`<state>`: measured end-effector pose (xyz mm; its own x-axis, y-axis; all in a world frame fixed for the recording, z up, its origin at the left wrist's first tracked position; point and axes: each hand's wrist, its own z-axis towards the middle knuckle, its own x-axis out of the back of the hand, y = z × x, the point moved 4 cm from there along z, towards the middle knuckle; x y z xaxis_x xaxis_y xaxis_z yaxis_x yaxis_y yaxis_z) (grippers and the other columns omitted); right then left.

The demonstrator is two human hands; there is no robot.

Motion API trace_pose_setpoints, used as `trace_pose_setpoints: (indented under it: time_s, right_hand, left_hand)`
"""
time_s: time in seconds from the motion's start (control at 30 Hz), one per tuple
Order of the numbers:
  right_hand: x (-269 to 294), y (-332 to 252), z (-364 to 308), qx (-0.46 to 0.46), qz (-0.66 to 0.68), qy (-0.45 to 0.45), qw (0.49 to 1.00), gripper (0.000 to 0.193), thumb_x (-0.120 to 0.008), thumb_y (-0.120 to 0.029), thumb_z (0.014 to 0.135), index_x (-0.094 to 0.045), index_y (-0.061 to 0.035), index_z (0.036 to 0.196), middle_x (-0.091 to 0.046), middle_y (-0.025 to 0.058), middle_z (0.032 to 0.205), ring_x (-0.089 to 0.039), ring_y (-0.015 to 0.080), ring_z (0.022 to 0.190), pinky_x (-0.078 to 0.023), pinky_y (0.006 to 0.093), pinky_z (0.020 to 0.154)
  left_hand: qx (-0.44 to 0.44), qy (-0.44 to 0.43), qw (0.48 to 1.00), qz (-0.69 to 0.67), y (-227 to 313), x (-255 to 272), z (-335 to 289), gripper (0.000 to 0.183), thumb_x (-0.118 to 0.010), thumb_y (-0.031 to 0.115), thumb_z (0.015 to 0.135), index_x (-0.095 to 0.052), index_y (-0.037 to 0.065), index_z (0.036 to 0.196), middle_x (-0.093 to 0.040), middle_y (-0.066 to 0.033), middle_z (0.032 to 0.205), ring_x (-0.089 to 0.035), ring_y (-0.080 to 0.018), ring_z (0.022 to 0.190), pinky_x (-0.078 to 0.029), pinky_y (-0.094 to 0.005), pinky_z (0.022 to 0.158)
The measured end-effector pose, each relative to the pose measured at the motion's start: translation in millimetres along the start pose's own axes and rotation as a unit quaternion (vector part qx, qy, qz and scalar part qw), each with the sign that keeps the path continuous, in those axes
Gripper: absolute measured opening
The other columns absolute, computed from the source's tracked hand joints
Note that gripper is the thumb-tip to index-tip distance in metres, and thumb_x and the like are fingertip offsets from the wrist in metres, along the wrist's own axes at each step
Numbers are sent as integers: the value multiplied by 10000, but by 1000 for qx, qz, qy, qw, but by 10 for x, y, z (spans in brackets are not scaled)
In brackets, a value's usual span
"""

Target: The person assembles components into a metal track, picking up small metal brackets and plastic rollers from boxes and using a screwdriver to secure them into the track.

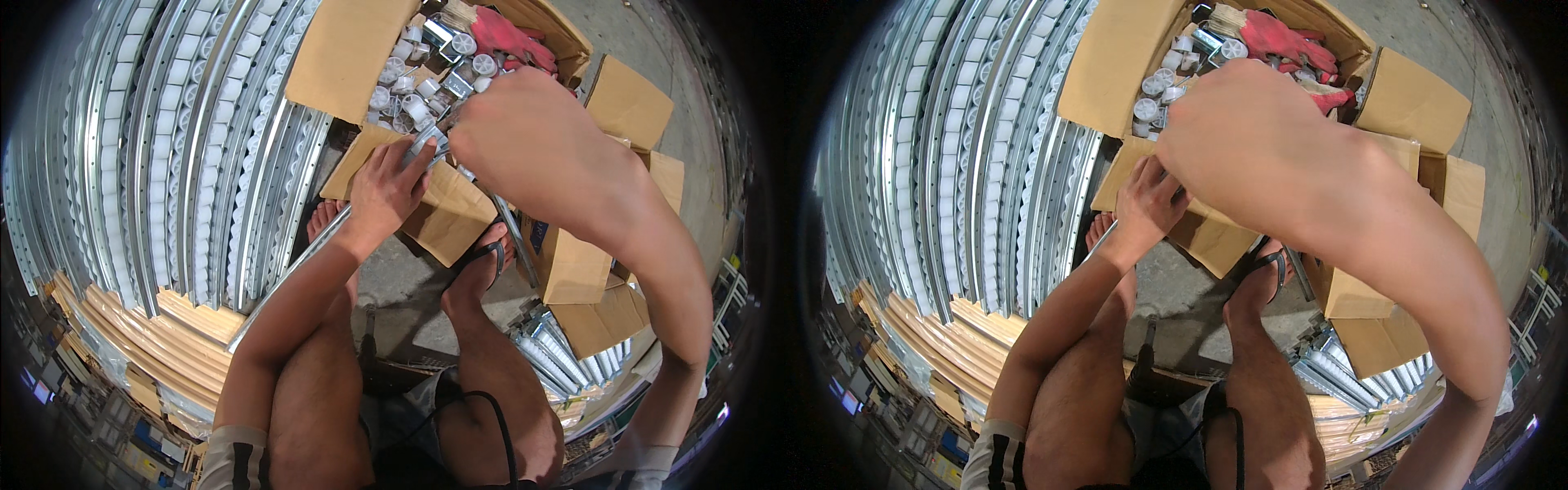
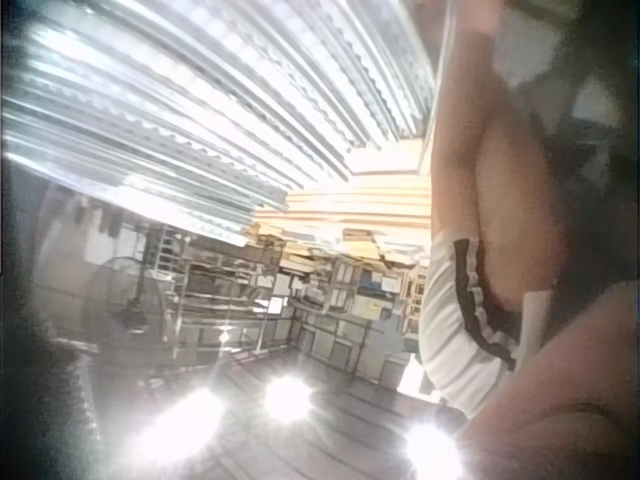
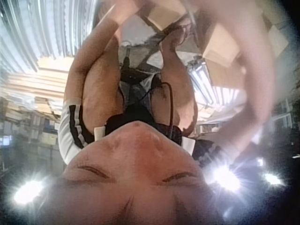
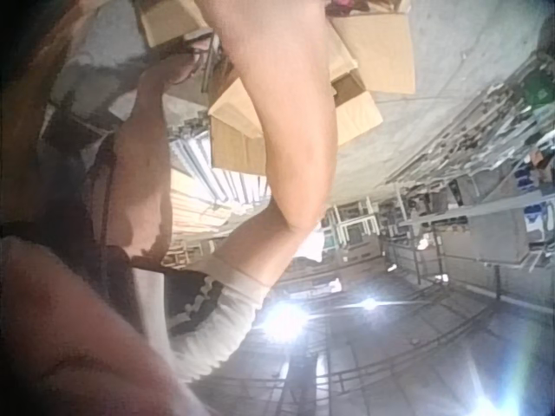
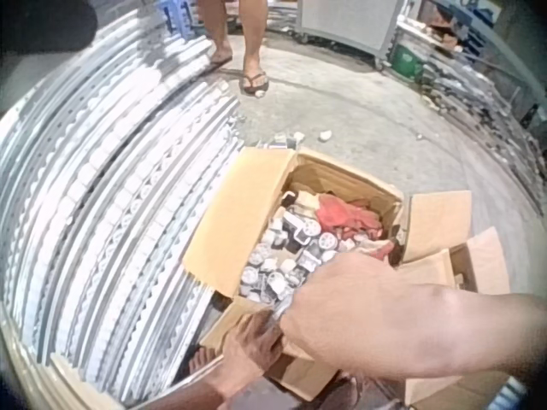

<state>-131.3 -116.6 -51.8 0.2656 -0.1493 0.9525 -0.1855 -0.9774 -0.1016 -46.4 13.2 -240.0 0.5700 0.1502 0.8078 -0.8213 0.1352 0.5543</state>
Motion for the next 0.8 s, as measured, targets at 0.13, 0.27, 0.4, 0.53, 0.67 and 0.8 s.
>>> trace_pose_setpoints:
  time_s: [0.13, 0.27, 0.4, 0.53, 0.67, 0.8]
  right_hand:
    - [-17, -127, 86, 12, -6, -8, 1000, 93, -703, -145, 772, -746, -73, 730, -688, 92, 692, -721, 274, 752, -552, 393, 677]
    - [-97, -240, 33, -11, 13, -32, 999, 97, -713, -151, 753, -742, -63, 723, -697, 92, 735, -720, 258, 749, -559, 385, 665]
    - [-158, -252, -158, -53, -15, -53, 997, 92, -713, -147, 739, -742, -59, 736, -713, 93, 793, -731, 251, 781, -566, 368, 669]
    - [-293, -291, -281, -93, -36, -34, 994, 88, -709, -150, 752, -761, -79, 750, -717, 78, 784, -738, 236, 799, -568, 348, 671]
    - [-352, -341, -368, -110, -38, -1, 993, 113, -707, -165, 736, -752, -68, 774, -697, 78, 792, -726, 242, 788, -573, 349, 670]
    - [-475, -360, -459, -119, -17, 21, 993, 121, -704, -169, 735, -750, -69, 786, -691, 75, 786, -721, 239, 783, -575, 355, 660]
  left_hand:
    - [-11, 1, 1000, 5, -33, -50, -22, 553, -757, 185, 853, -630, 187, 1392, -620, -101, 1246, -626, -303, 1069, -575, -400, 841]
    - [-23, -14, 1000, 3, -91, -126, -46, 552, -754, 188, 852, -627, 201, 1389, -609, -85, 1267, -617, -295, 1063, -579, -397, 831]
    - [2, -16, 1000, -1, 0, -66, -2, 600, -753, 181, 850, -587, 209, 1426, -595, -78, 1285, -605, -294, 1060, -582, -406, 816]
    - [10, -40, 999, 4, 8, -66, -5, 648, -759, 172, 860, -549, 230, 1470, -595, -105, 1311, -603, -323, 1078, -573, -427, 834]
    - [3, -36, 999, 13, 16, -99, -30, 657, -749, 188, 891, -513, 237, 1503, -585, -126, 1333, -602, -337, 1067, -569, -437, 843]
    - [-21, -55, 996, 72, 33, -121, -57, 654, -729, 212, 908, -498, 225, 1520, -574, -127, 1341, -592, -322, 1012, -548, -428, 820]
